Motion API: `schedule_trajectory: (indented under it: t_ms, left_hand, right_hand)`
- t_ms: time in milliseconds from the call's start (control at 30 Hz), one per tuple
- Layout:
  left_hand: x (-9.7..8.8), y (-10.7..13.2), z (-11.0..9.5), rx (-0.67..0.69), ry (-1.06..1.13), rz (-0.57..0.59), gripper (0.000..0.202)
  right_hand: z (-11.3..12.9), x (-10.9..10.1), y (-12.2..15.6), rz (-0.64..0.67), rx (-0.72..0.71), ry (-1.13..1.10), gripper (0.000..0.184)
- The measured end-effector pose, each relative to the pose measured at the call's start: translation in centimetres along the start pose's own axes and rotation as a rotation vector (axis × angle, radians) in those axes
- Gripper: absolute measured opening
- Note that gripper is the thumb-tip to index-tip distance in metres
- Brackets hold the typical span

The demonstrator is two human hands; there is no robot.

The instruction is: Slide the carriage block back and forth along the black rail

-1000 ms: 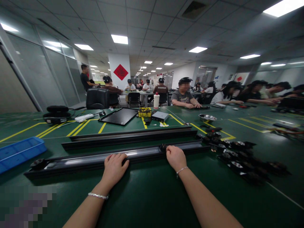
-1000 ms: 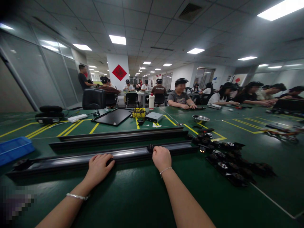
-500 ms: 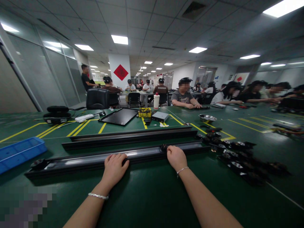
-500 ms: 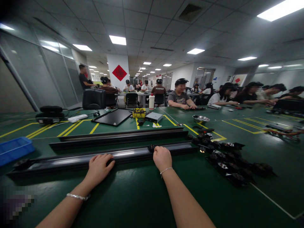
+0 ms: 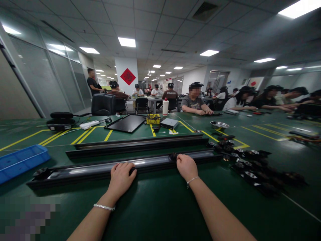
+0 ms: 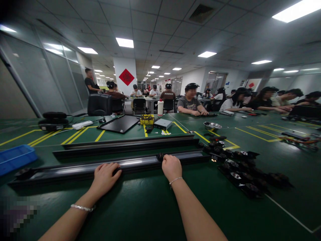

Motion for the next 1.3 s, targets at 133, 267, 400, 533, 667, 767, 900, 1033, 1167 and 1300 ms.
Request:
schedule_trajectory:
  t_ms: [133, 267, 400, 533, 667, 767, 900, 1033, 1167, 1300]
  left_hand:
    - [0.0, 0.0, 0.0, 0.000, 0.001, 0.000, 0.024]
    - [0.1, 0.0, 0.0, 0.000, -0.005, -0.003, 0.023]
    - [0.0, -0.1, -0.1, 0.007, -0.023, -0.023, 0.022]
    - [0.2, -0.1, 0.0, 0.015, -0.019, -0.029, 0.023]
    - [0.2, 0.0, 0.1, 0.016, -0.015, -0.040, 0.022]
    - [0.2, 0.0, 0.1, 0.013, -0.013, -0.030, 0.022]
    - [0.1, -0.1, 0.1, 0.005, -0.009, -0.010, 0.023]
    - [0.1, 0.0, 0.0, 0.004, -0.003, -0.009, 0.023]
    - [0.2, 0.0, 0.1, 0.005, -0.004, -0.023, 0.023]
    - [0.2, -0.1, 0.1, 0.004, -0.005, -0.017, 0.023]
  right_hand:
    - [0.0, -0.1, 0.0, 0.008, 0.010, 0.002, 0.024]
    - [-0.1, -0.1, -0.1, 0.001, 0.003, 0.049, 0.023]
    - [-0.3, -0.1, -0.1, -0.022, 0.014, 0.082, 0.023]
    - [-0.4, -0.2, -0.1, -0.020, 0.024, 0.070, 0.024]
    - [-0.5, -0.3, 0.0, 0.006, 0.046, 0.049, 0.025]
    - [-0.6, -0.3, -0.1, 0.018, 0.057, 0.038, 0.026]
    - [-0.8, -0.2, -0.2, 0.021, 0.062, 0.048, 0.026]
    - [-1.0, -0.1, -0.2, 0.009, 0.062, 0.071, 0.024]
    - [-1.1, -0.2, -0.3, 0.011, 0.064, 0.049, 0.025]
    - [-1.6, -0.3, -0.3, 0.002, 0.070, 0.056, 0.025]
Point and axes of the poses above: each hand's wrist, its own y-axis away from the middle knuckle, its own x-axis out of the palm, z = x × y, the point moved 6 cm from there along -y, towards the middle knuckle, and after that the axes turned 6 degrees about z, right-handed, at the moved point
